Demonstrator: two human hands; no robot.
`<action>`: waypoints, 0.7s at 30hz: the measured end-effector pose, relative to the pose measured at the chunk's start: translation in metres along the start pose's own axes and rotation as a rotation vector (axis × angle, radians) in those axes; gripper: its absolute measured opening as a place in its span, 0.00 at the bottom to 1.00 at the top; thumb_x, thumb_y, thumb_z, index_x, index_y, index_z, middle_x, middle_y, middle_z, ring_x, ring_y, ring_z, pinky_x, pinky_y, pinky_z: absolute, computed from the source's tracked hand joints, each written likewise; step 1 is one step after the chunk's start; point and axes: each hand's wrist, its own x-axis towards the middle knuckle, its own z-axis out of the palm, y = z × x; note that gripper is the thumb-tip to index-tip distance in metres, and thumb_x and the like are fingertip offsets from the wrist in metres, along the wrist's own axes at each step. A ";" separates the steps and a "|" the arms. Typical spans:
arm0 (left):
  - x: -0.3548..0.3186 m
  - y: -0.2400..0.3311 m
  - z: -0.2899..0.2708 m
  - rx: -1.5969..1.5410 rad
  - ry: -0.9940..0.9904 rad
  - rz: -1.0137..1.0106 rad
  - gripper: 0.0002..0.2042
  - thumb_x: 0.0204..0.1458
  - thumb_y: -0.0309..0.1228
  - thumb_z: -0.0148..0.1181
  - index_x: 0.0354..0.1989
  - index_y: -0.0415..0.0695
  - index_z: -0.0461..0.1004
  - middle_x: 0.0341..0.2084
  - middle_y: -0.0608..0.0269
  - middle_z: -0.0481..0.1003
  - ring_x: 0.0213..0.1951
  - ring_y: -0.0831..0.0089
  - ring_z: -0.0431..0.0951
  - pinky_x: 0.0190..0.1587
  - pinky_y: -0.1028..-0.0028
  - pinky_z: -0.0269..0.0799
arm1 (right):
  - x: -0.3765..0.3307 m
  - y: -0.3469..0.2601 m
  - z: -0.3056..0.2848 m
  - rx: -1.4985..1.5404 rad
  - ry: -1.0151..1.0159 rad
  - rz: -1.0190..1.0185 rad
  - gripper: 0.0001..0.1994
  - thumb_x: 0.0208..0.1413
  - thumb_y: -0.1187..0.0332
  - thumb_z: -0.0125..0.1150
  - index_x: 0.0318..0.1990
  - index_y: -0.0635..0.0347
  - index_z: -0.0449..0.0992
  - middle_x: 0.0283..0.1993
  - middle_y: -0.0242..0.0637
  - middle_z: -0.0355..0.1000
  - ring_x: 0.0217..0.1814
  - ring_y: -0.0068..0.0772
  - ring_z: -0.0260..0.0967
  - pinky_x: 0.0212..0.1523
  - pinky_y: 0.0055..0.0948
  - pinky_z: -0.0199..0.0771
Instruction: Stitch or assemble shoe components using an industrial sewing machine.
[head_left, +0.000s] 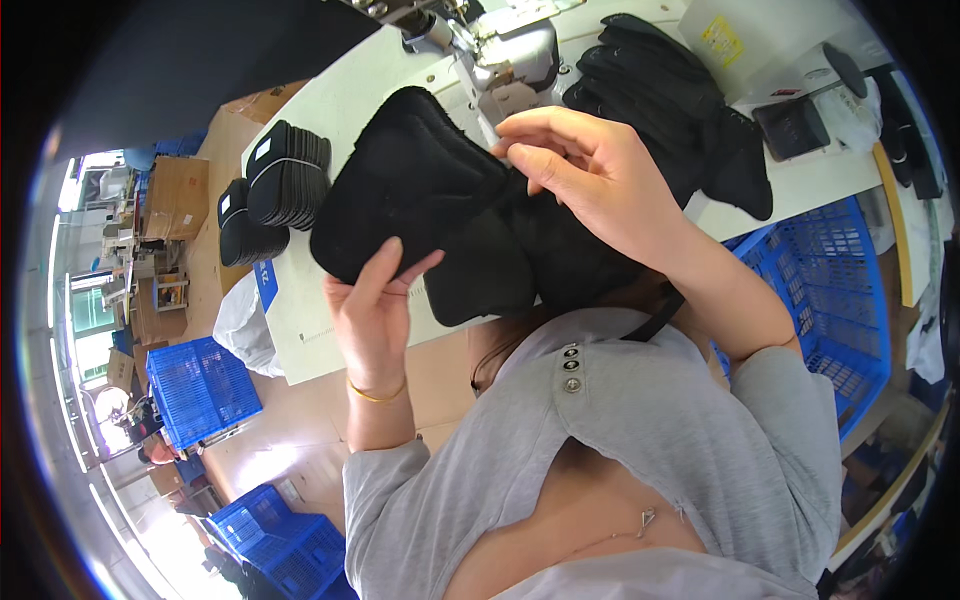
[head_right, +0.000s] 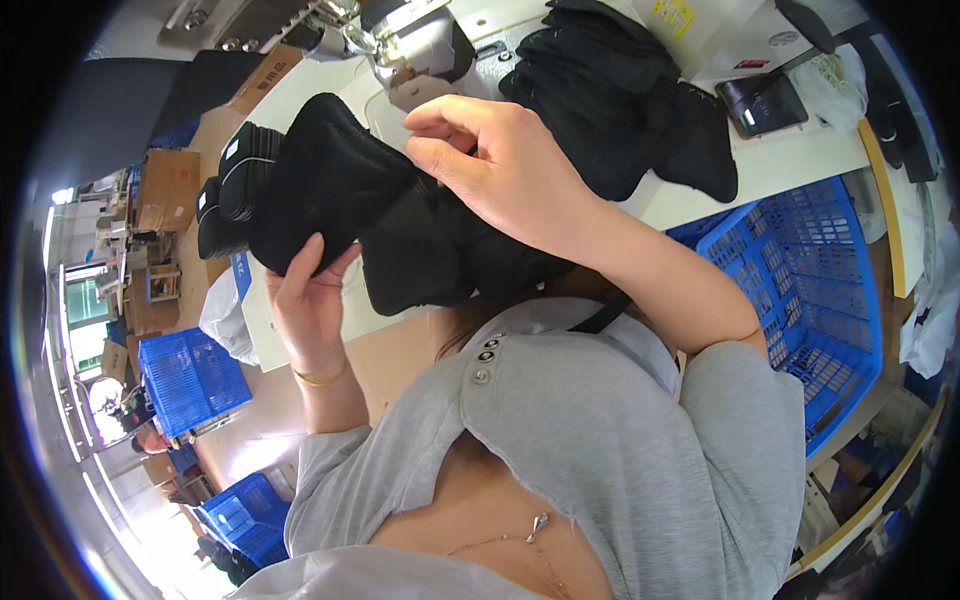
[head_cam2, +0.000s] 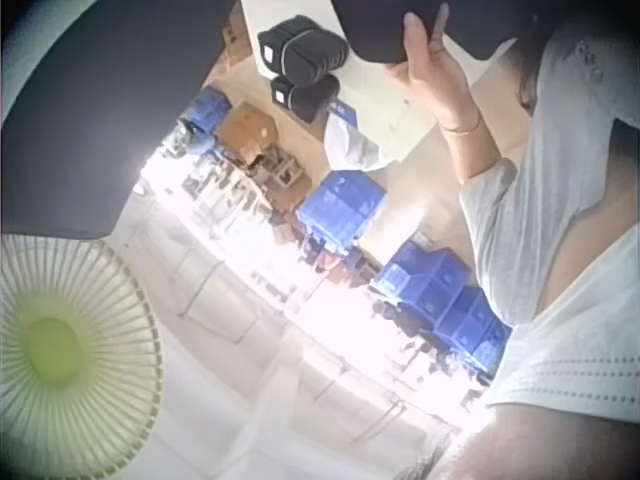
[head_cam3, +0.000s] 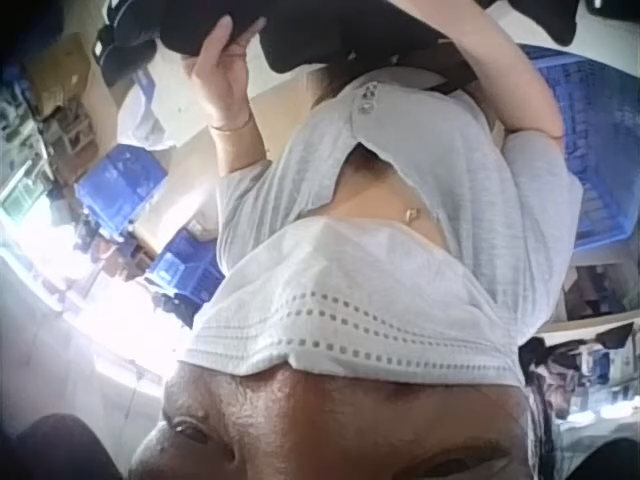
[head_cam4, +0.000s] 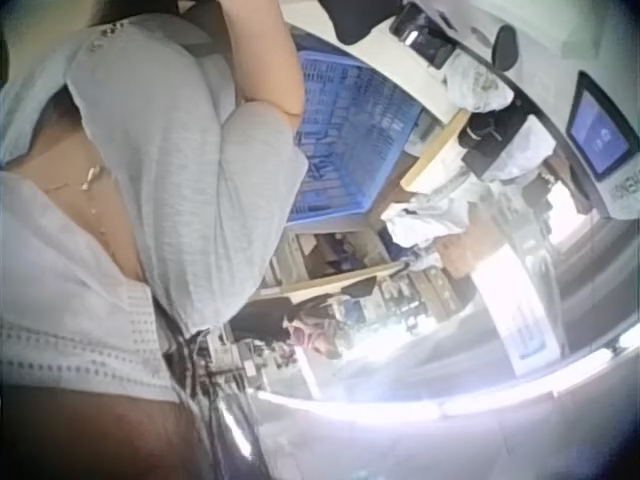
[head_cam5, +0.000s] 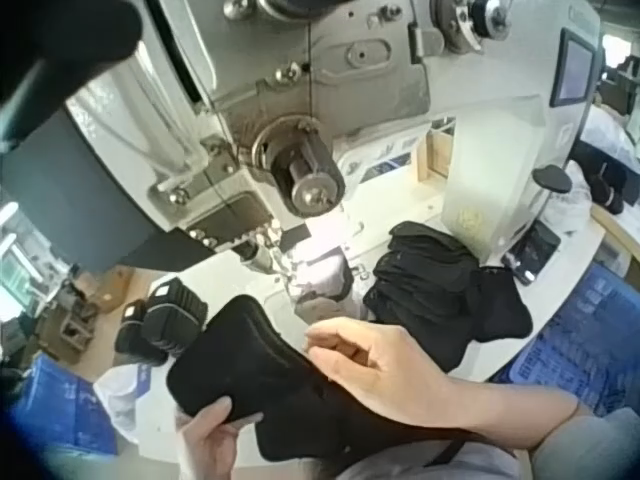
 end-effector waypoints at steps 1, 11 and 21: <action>-0.005 -0.003 0.002 0.008 0.006 -0.007 0.17 0.57 0.13 0.49 0.52 0.39 0.75 0.46 0.53 0.79 0.46 0.60 0.82 0.46 0.50 0.83 | -0.001 -0.002 0.001 0.009 0.000 0.008 0.12 0.61 0.69 0.60 0.46 0.69 0.77 0.31 0.36 0.78 0.30 0.19 0.73 0.32 0.21 0.73; -0.022 -0.013 0.005 -0.002 -0.062 -0.067 0.18 0.59 0.16 0.49 0.58 0.37 0.71 0.50 0.52 0.77 0.51 0.63 0.79 0.51 0.54 0.81 | -0.008 -0.002 -0.003 0.129 -0.116 0.153 0.10 0.61 0.71 0.62 0.45 0.68 0.80 0.27 0.27 0.74 0.24 0.13 0.67 0.24 0.15 0.64; 0.015 0.004 0.032 0.442 -0.110 -0.003 0.18 0.55 0.15 0.58 0.55 0.29 0.70 0.44 0.56 0.79 0.45 0.76 0.78 0.50 0.78 0.74 | -0.008 -0.009 -0.006 0.132 -0.163 0.191 0.08 0.60 0.71 0.62 0.43 0.66 0.82 0.28 0.27 0.74 0.25 0.12 0.66 0.25 0.15 0.66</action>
